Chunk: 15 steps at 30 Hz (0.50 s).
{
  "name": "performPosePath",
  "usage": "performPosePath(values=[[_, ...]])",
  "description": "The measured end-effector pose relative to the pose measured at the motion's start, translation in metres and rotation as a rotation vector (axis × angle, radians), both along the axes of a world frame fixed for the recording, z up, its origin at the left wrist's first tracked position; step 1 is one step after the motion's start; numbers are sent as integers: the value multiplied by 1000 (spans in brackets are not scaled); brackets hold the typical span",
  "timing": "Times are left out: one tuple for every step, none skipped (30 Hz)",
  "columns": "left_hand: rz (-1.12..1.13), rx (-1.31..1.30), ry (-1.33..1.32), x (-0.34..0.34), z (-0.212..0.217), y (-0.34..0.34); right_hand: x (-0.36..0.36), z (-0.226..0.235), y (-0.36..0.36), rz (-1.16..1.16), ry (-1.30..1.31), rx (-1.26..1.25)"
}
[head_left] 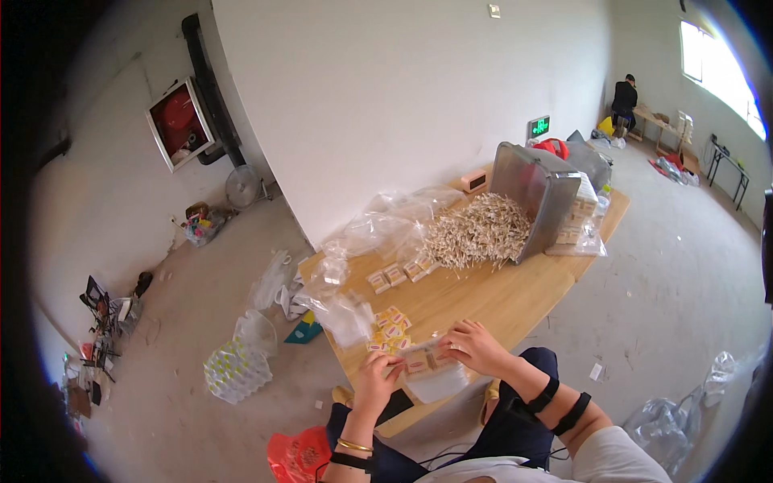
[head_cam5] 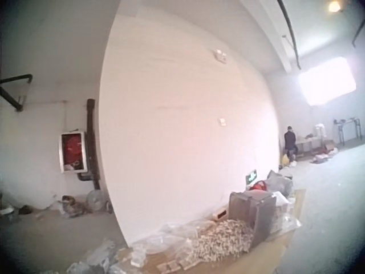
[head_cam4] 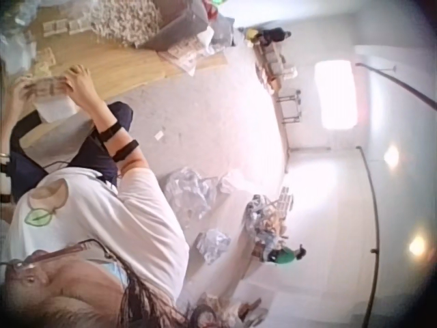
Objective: Packing small hygiene packets into transparent plastic bags at a workspace table.
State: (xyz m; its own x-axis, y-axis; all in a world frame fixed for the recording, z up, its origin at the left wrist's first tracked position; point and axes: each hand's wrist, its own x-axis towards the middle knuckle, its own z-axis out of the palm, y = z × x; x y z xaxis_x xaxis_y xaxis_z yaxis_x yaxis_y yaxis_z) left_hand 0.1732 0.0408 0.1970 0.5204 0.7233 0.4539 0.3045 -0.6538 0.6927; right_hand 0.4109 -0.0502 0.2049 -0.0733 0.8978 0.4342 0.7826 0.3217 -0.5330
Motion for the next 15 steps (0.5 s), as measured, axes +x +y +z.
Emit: performPosePath(values=[[3,-2,-4,-1,1,3,1,-1,2,-25,12,24],[-1,44,44,-2,3,7,2,-1,4,-23,7,23],[-5,89,92,-2,5,11,1,1,6,-13,10,8],[-3,86,87,-2,7,13,1,2,9,-4,13,-7],[-18,95,105,-2,8,16,-1,2,12,-2,7,-10],[-32,105,122,-1,9,18,-4,2,16,10,-15,0],[-29,102,114,0,10,20,-6,3,20,22,-38,9],[-38,64,112,0,11,21,-9,3,23,25,-47,6],[-44,26,109,0,11,21,-12,5,26,30,-76,3],[-36,23,99,-1,9,24,-15,6,30,34,-106,-1],[-45,15,91,-2,5,28,-17,5,33,43,-116,-4],[-56,7,83,-2,3,29,-19,4,37,48,-103,-6],[-47,2,71,-4,2,30,-20,2,39,54,-90,-8],[-46,-16,88,-5,1,31,-21,1,41,63,-101,-12],[-47,-34,106,-6,2,32,-22,2,42,55,-90,-10]])
